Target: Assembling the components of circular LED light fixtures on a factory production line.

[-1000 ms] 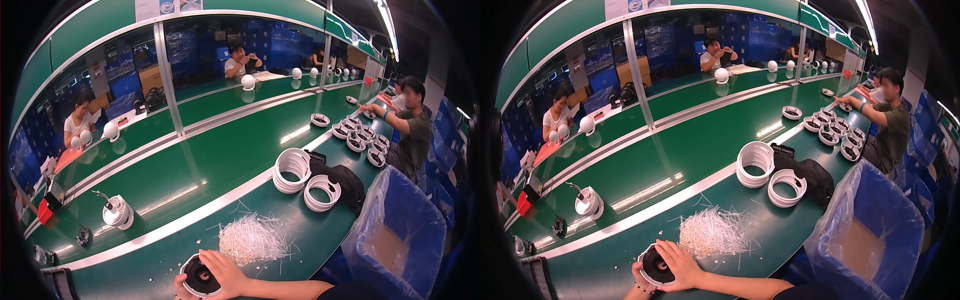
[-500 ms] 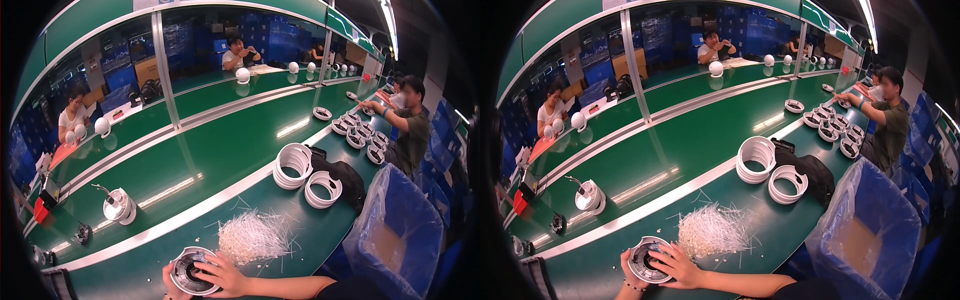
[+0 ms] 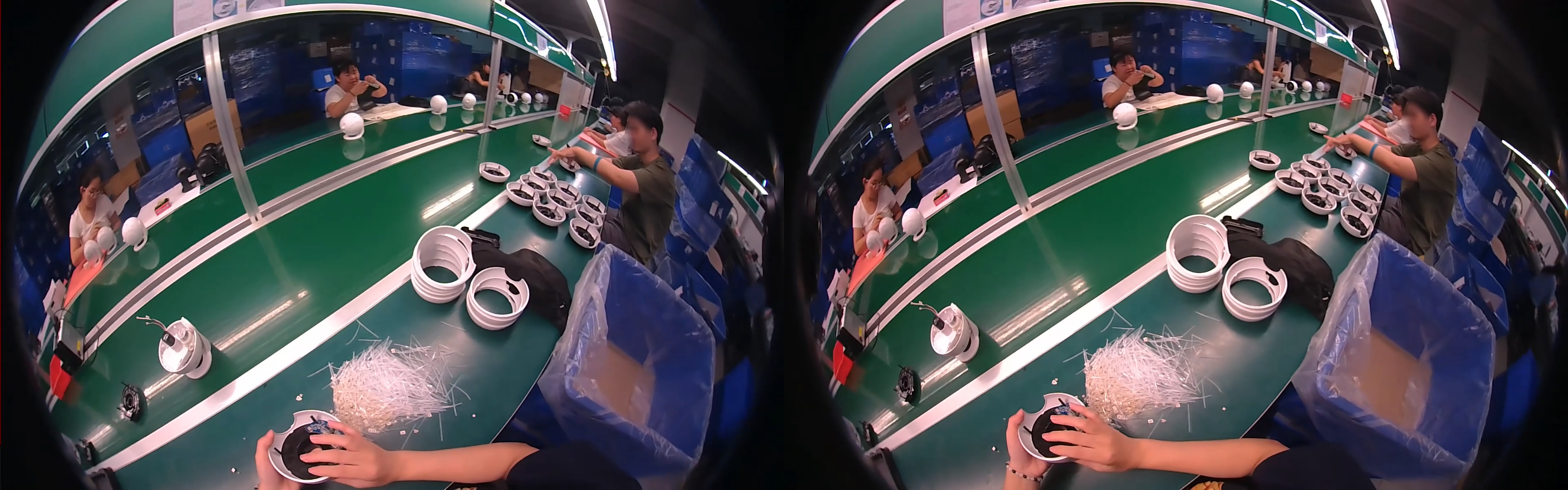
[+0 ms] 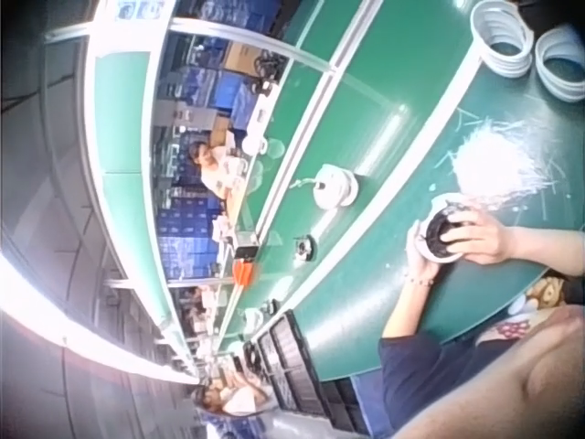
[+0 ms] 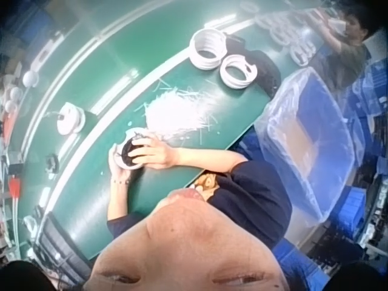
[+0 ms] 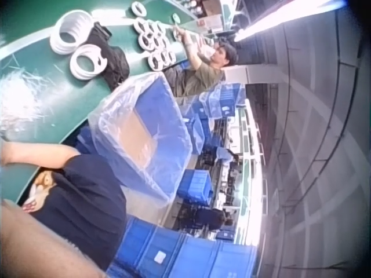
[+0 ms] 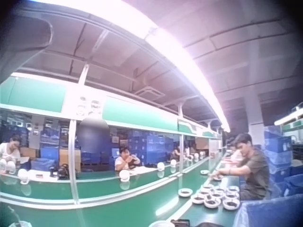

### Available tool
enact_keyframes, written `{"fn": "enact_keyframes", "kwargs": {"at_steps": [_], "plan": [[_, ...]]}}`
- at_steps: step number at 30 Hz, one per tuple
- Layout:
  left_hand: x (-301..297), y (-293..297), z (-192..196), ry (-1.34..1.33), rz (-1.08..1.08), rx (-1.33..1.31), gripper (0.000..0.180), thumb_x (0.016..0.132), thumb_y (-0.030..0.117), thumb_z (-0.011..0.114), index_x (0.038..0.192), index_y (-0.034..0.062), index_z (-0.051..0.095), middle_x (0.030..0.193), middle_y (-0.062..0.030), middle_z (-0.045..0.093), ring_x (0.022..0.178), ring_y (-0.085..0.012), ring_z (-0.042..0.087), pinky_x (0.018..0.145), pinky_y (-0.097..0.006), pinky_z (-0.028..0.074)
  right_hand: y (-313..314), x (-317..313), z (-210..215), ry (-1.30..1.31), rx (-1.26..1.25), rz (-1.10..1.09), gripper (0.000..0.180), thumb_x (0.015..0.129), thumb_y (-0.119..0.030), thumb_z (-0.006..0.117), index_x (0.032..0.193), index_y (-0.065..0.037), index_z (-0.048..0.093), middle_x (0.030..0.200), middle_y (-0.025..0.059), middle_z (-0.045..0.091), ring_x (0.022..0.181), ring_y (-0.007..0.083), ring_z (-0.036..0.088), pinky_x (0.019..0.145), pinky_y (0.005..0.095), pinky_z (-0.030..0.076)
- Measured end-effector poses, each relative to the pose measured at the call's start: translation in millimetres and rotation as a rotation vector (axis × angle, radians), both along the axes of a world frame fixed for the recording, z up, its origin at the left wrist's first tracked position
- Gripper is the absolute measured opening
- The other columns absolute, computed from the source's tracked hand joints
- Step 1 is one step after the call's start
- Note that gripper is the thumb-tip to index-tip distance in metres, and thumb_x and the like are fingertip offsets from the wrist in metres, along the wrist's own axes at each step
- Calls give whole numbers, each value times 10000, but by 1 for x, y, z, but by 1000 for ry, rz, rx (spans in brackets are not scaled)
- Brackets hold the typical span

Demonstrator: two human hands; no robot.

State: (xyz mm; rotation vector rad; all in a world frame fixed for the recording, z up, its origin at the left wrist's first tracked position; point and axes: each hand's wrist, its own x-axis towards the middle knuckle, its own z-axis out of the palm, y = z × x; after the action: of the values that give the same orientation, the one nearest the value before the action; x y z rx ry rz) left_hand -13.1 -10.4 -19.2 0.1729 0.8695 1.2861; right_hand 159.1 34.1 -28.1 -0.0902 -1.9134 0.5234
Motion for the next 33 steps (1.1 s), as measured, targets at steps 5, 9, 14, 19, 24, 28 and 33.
{"fn": "enact_keyframes", "kwargs": {"at_steps": [5,9,14,19,24,28,33], "plan": [[-17,-1,-16,1,-32,-24,509,834,410,379,1086,-16,499,1008,-161,585,859,-256,591,752,-344,494,1,2,0,-26,37,-7,302,676,-45,569,978,-41,576,1120,72,527,1124,311,431,985,535,237],[-32,-4,-5,453,-162,2,367,842,198,467,1120,-40,487,1075,-142,553,971,-234,542,860,-347,435,6,3,-4,-77,26,27,322,732,-129,597,1033,-24,553,1154,89,505,1143,336,403,988,567,194],[-44,29,-4,465,-147,284,408,835,267,487,1098,-46,494,1037,-146,578,932,-237,573,839,-350,457,29,36,20,-65,-70,-79,570,680,-280,691,1156,-40,490,1203,125,476,1149,335,402,995,534,198],[-55,95,21,596,-104,231,370,864,204,456,1182,23,402,1030,-133,559,792,-238,623,528,-323,568,93,118,52,-100,19,-771,344,610,-162,719,912,-47,601,1051,112,573,1036,311,489,889,403,385],[-43,191,-6,475,-138,223,320,863,205,488,1126,36,419,1039,-124,518,849,-286,594,636,-401,533,116,193,39,-333,-77,-1292,482,617,-266,720,979,3,550,1059,135,530,1057,322,427,908,416,321],[-35,237,-20,453,-124,205,337,870,197,481,1144,25,388,1041,-143,510,842,-292,592,702,-439,518,128,203,14,-337,-178,-1318,514,638,-295,711,1021,5,547,1013,170,543,1012,317,470,924,434,304],[-22,269,-42,423,-66,161,372,866,176,487,1176,37,337,1029,-159,499,837,-299,592,725,-455,513,134,207,-1,-327,-159,-1342,357,658,-251,694,914,-19,604,895,120,601,949,287,511,938,452,293]]}}
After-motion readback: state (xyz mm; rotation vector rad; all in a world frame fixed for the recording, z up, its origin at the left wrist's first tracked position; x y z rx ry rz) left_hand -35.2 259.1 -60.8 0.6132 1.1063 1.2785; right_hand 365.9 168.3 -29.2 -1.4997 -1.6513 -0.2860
